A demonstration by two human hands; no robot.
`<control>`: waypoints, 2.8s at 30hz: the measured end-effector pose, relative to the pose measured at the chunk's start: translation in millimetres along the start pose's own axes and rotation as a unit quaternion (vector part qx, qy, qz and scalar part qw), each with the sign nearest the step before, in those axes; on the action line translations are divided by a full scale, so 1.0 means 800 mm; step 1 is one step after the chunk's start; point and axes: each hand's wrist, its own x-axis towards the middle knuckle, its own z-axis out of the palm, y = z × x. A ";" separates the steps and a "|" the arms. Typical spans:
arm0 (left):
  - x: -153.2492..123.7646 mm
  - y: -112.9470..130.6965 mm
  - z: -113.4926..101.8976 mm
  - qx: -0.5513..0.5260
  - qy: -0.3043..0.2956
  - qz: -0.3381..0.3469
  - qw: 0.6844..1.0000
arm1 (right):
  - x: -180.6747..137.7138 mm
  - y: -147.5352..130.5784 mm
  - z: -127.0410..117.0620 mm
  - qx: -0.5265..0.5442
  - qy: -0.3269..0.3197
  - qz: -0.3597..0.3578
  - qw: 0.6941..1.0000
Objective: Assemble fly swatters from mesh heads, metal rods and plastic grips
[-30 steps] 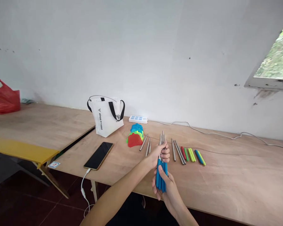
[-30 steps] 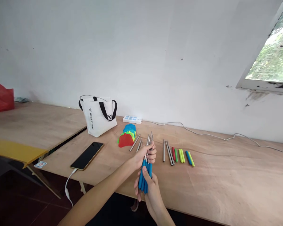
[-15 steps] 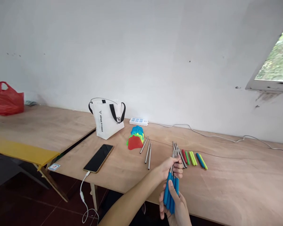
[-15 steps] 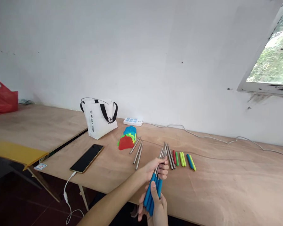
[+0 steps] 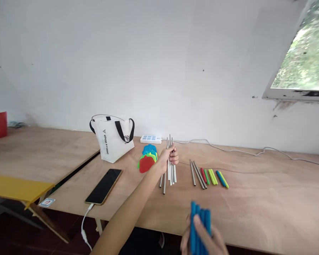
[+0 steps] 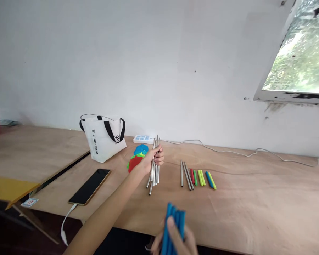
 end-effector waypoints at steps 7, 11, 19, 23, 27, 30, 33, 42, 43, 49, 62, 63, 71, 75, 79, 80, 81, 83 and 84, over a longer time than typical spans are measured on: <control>0.027 -0.060 -0.025 0.302 0.097 0.032 0.948 | 0.098 -0.092 -0.207 -0.240 0.352 -0.132 0.895; 0.062 -0.107 -0.040 0.428 0.150 0.041 0.890 | 0.135 -0.068 -0.319 -0.446 0.377 -0.041 0.810; 0.084 -0.143 -0.061 0.673 0.188 0.125 0.705 | 0.141 -0.021 -0.346 -0.584 0.381 0.017 0.717; 0.082 -0.148 -0.047 0.722 0.157 0.142 0.658 | 0.141 -0.020 -0.342 -0.617 0.355 0.020 0.702; 0.068 -0.160 -0.025 0.753 0.055 0.170 0.633 | 0.140 -0.021 -0.339 -0.649 0.318 0.034 0.690; 0.057 -0.175 -0.013 0.781 -0.059 0.179 0.596 | 0.141 -0.021 -0.340 -0.667 0.315 0.041 0.674; 0.053 -0.187 -0.009 0.795 -0.090 0.177 0.573 | 0.141 -0.020 -0.345 -0.671 0.314 0.043 0.670; 0.046 -0.168 -0.018 0.806 0.014 0.146 0.574 | 0.143 -0.016 -0.350 -0.669 0.327 0.044 0.666; 0.045 -0.167 -0.017 0.806 0.022 0.145 0.573 | 0.144 -0.015 -0.350 -0.668 0.332 0.046 0.665; 0.040 -0.182 -0.001 0.793 -0.062 0.206 0.570 | 0.141 -0.016 -0.343 -0.657 0.355 0.038 0.664; 0.044 -0.245 0.040 0.812 -0.050 0.211 0.541 | 0.179 -0.033 -0.253 -0.652 0.319 -0.029 0.687; 0.044 -0.246 0.040 0.815 -0.045 0.203 0.541 | 0.185 -0.034 -0.250 -0.652 0.311 -0.032 0.691; 0.036 -0.242 0.040 0.814 0.037 0.171 0.554 | 0.208 -0.025 -0.224 -0.655 0.283 -0.053 0.699; 0.035 -0.241 0.038 0.811 0.053 0.167 0.559 | 0.206 -0.012 -0.209 -0.658 0.308 -0.075 0.683; 0.033 -0.240 0.037 0.793 0.098 0.165 0.578 | 0.199 -0.010 -0.214 -0.607 0.347 -0.160 0.697; 0.033 -0.241 0.037 0.790 0.104 0.167 0.581 | 0.196 -0.012 -0.219 -0.585 0.359 -0.170 0.707; 0.032 -0.242 0.037 0.788 0.106 0.171 0.582 | 0.192 -0.014 -0.227 -0.566 0.371 -0.175 0.715; 0.033 -0.244 0.036 0.787 0.103 0.187 0.579 | 0.182 -0.020 -0.247 -0.548 0.397 -0.175 0.715; 0.033 -0.245 0.035 0.788 0.096 0.199 0.575 | 0.176 -0.022 -0.260 -0.550 0.409 -0.169 0.709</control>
